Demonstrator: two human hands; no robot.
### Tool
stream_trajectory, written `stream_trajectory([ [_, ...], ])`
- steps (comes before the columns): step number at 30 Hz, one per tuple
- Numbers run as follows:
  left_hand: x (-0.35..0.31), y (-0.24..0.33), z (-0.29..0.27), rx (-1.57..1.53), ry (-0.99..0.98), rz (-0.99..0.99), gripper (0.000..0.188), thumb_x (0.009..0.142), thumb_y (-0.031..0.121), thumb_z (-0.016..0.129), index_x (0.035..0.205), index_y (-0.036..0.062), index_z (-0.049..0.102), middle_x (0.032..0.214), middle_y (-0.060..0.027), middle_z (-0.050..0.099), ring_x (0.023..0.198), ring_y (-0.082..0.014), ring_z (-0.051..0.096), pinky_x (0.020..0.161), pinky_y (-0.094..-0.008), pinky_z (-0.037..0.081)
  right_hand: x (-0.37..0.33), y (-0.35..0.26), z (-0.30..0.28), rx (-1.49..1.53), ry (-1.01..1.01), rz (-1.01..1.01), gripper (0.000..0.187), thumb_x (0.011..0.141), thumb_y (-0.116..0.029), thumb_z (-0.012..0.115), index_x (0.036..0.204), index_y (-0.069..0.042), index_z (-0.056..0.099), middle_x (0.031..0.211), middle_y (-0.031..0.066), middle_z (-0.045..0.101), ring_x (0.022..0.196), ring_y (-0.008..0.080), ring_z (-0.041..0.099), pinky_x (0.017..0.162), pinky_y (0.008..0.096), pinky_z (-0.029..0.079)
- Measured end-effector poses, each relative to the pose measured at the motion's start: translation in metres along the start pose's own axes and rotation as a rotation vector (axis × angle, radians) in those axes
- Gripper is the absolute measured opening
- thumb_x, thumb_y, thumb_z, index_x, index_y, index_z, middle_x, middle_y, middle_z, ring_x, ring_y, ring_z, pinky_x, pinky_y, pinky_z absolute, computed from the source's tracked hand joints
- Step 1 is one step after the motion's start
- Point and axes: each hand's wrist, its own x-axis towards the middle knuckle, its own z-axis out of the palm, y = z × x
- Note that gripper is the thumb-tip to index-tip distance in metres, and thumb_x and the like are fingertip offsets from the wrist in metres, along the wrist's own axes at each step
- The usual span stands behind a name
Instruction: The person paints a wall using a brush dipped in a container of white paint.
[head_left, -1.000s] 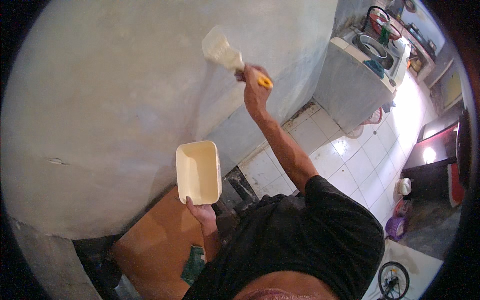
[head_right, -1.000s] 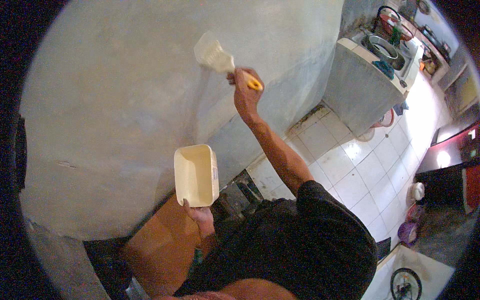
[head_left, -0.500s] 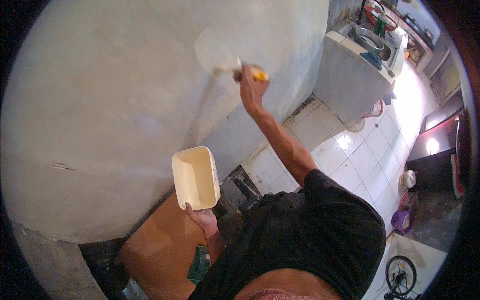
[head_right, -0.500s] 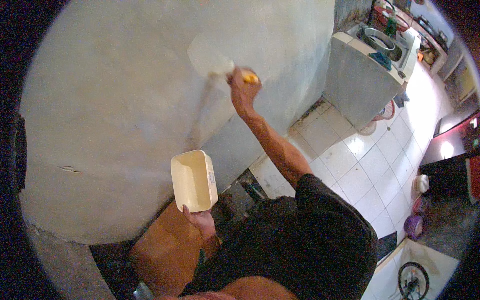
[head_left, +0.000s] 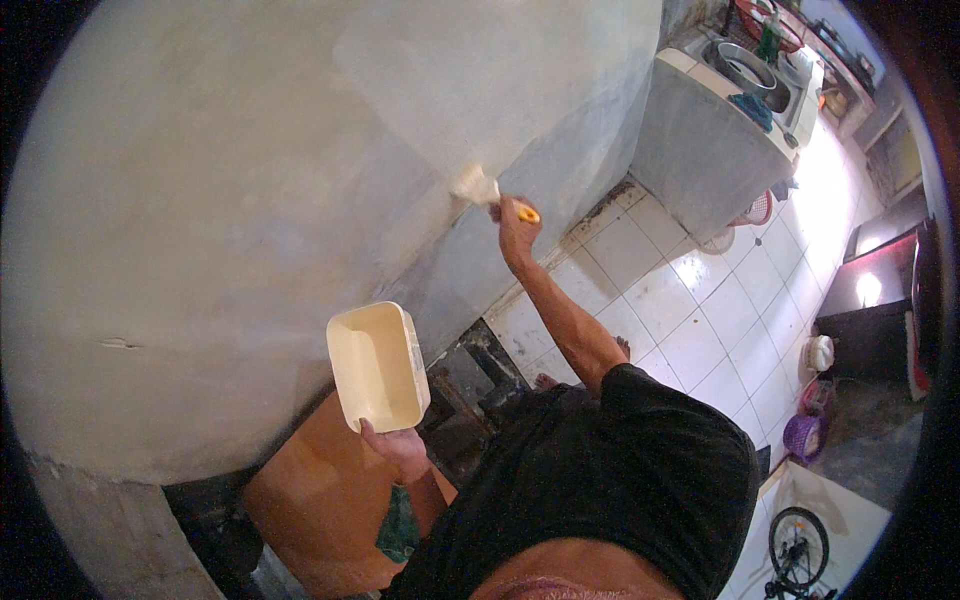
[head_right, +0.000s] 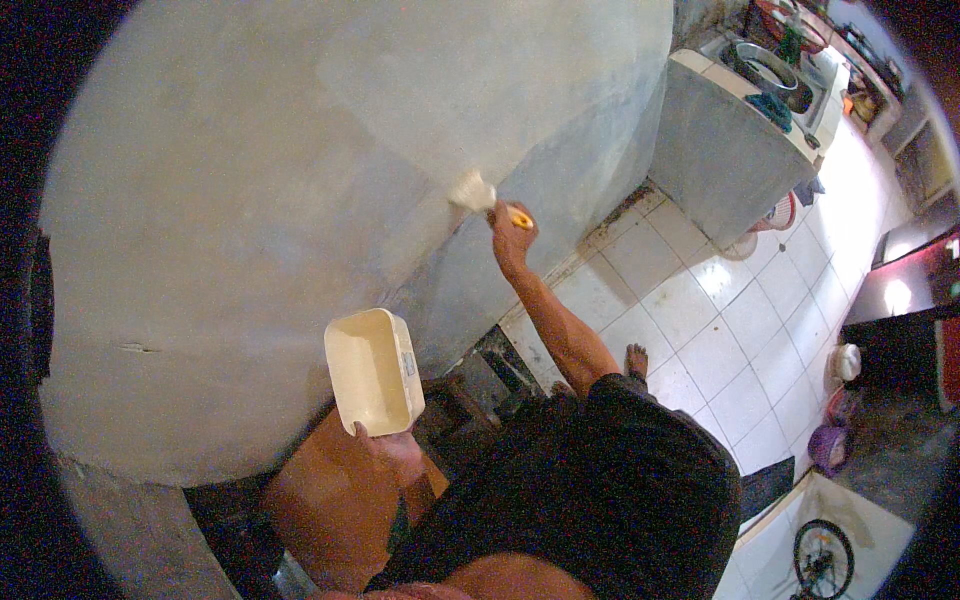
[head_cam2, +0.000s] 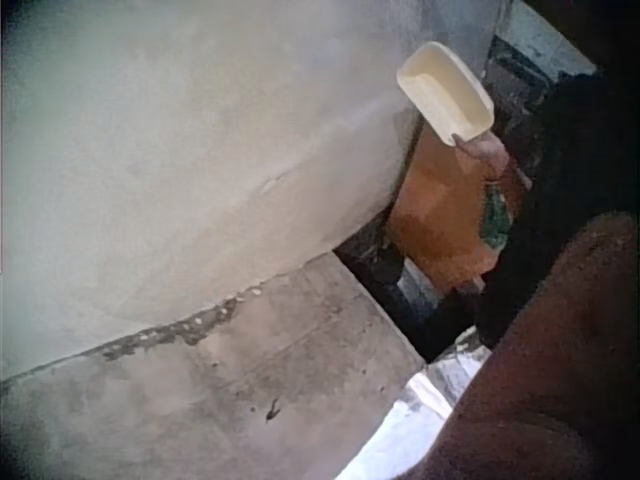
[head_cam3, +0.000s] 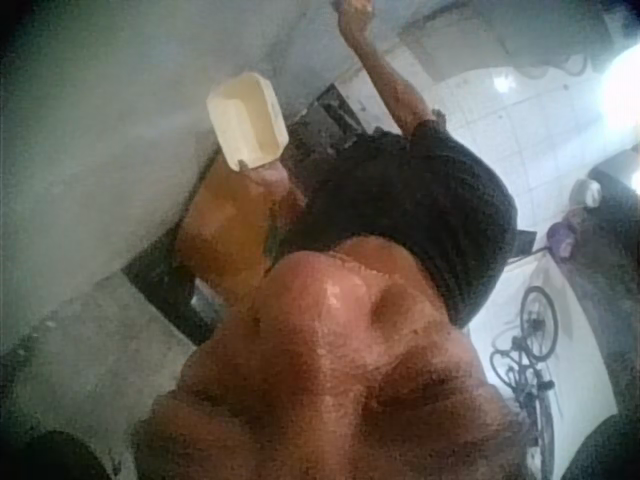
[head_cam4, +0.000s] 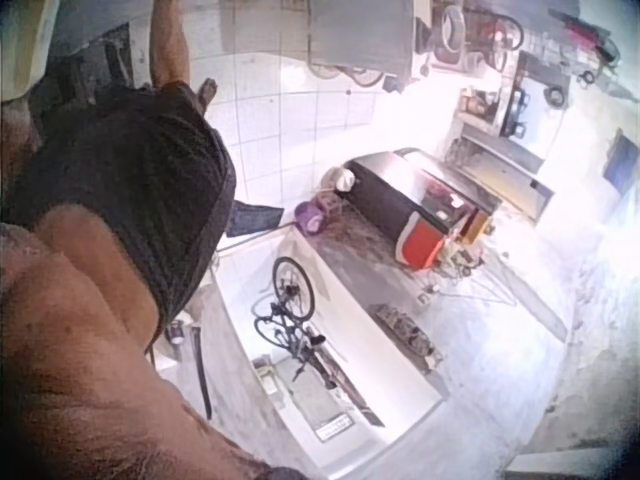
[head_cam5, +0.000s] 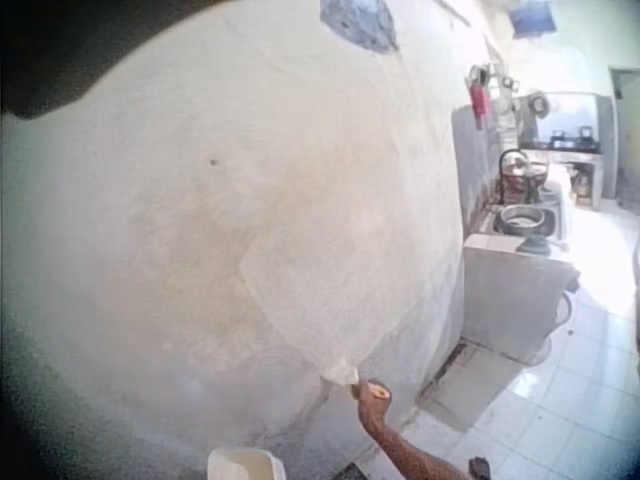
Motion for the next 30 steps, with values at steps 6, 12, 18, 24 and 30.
stream_trajectory([
  [6,-0.001,0.009,0.019,0.027,-0.049,-0.029,0.071,0.089,0.052,0.047,0.142,0.0077,0.033,0.144,-0.0125,0.039,0.131,-0.0311,0.038,0.108,-0.0458,0.032,0.01,0.051,-0.039,-0.307,0.145,0.101,0.024,0.082,-0.022,0.067,0.076,-0.001,0.059,0.066,0.0047,0.061,0.056,0.0118,0.056,0.051,0.027,0.047],
  [12,-0.008,0.006,-0.003,0.044,0.012,0.011,0.072,0.088,0.053,0.047,0.142,0.0072,0.033,0.144,-0.0124,0.038,0.131,-0.0318,0.039,0.107,-0.0461,0.032,-0.026,-0.161,0.118,0.169,-0.202,-0.088,0.022,0.087,-0.019,0.065,0.079,0.0,0.058,0.07,0.005,0.063,0.059,0.0108,0.059,0.053,0.0266,0.052],
  [18,-0.009,0.005,0.014,0.125,0.027,0.001,0.082,0.081,0.06,0.052,0.144,0.0128,0.031,0.146,-0.0111,0.036,0.131,-0.0344,0.038,0.104,-0.0521,0.035,-0.025,-0.248,0.179,0.486,-0.31,-0.366,0.021,0.089,-0.018,0.064,0.082,0.002,0.06,0.069,0.008,0.066,0.06,0.0133,0.063,0.054,0.0265,0.052],
  [24,-0.003,0.006,0.001,0.097,-0.014,0.033,0.082,0.081,0.061,0.052,0.145,0.0133,0.03,0.147,-0.0113,0.035,0.133,-0.0335,0.035,0.106,-0.052,0.033,-0.037,-0.087,0.084,0.156,-0.107,-0.182,0.016,0.088,-0.015,0.064,0.08,-0.001,0.063,0.07,0.005,0.066,0.062,0.0106,0.061,0.056,0.0249,0.05],
  [30,-0.002,0.009,-0.058,0.583,-0.099,0.168,0.067,0.091,0.049,0.046,0.141,0.0062,0.034,0.147,-0.0149,0.034,0.133,-0.0313,0.036,0.112,-0.0467,0.024,-0.028,0.078,-0.038,-0.602,0.12,0.097,0.026,0.086,-0.025,0.064,0.078,0.0,0.064,0.069,0.0085,0.066,0.063,0.0126,0.062,0.059,0.0281,0.049],
])
